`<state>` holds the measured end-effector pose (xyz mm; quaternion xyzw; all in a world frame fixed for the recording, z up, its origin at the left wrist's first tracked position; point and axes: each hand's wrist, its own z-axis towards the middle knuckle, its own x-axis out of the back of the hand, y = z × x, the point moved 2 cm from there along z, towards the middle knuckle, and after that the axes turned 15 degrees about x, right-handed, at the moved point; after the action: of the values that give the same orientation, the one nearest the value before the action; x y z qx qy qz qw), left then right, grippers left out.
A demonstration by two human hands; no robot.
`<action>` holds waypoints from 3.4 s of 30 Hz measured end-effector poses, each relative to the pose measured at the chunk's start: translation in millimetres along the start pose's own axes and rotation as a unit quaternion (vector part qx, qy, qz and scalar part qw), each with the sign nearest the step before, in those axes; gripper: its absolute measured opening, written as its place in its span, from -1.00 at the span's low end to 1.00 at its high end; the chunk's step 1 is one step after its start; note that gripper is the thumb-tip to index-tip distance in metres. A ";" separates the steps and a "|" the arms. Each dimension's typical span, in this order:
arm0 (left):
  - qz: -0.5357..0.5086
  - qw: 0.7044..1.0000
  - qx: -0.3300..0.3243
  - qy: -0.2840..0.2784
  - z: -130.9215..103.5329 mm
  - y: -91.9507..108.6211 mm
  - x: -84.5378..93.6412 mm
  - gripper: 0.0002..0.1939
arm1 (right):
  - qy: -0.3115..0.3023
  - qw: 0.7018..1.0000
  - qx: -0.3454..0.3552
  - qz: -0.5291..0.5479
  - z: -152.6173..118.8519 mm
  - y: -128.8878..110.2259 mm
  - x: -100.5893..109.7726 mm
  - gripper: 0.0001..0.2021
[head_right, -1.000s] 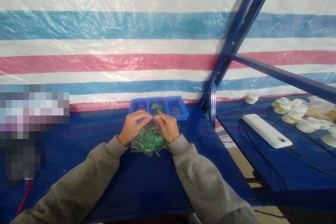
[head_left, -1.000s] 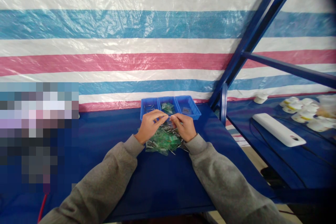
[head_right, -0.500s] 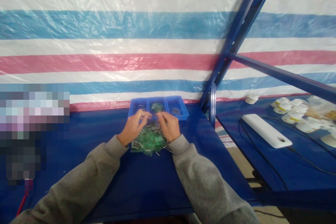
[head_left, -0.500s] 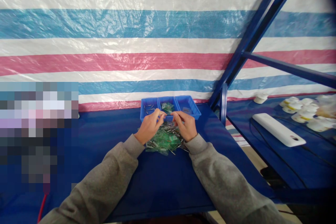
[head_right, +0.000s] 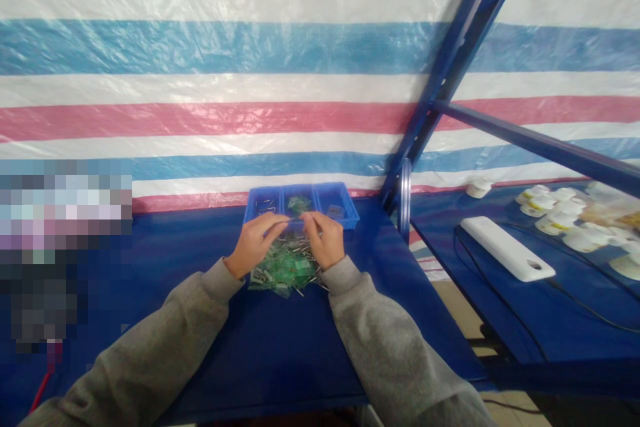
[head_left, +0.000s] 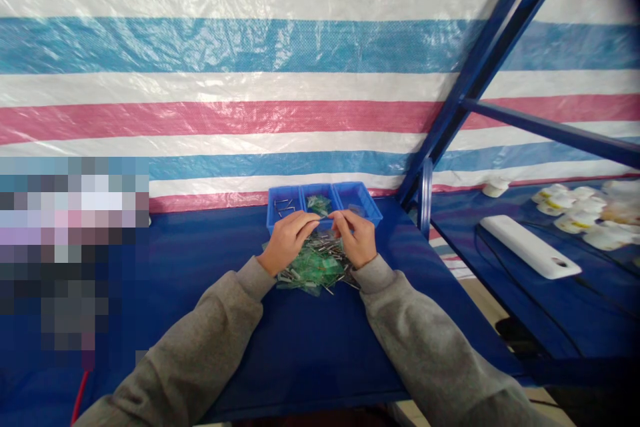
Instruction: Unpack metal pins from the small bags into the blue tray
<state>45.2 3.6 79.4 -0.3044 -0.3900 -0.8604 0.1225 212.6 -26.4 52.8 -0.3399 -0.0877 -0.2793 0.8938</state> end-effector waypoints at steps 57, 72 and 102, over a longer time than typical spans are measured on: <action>-0.058 0.996 0.058 0.024 2.1 4.6 6.5 -0.76 | -0.109 0.993 0.042 -0.004 -2.5 -3.9 -7.5 -0.56; -0.065 0.989 0.108 -0.081 -1.8 2.1 1.6 -0.72 | -0.033 0.999 0.019 0.006 -1.6 -0.3 -4.0 -0.70; -0.032 0.999 0.020 -0.017 0.9 -5.8 0.0 -0.68 | -0.041 0.999 0.025 0.001 -2.0 -1.0 -4.3 -0.69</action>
<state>43.0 8.1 76.4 -0.3039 -0.4193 -0.8503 0.0938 208.4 -26.5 50.4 -0.3283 -0.1307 -0.2617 0.8981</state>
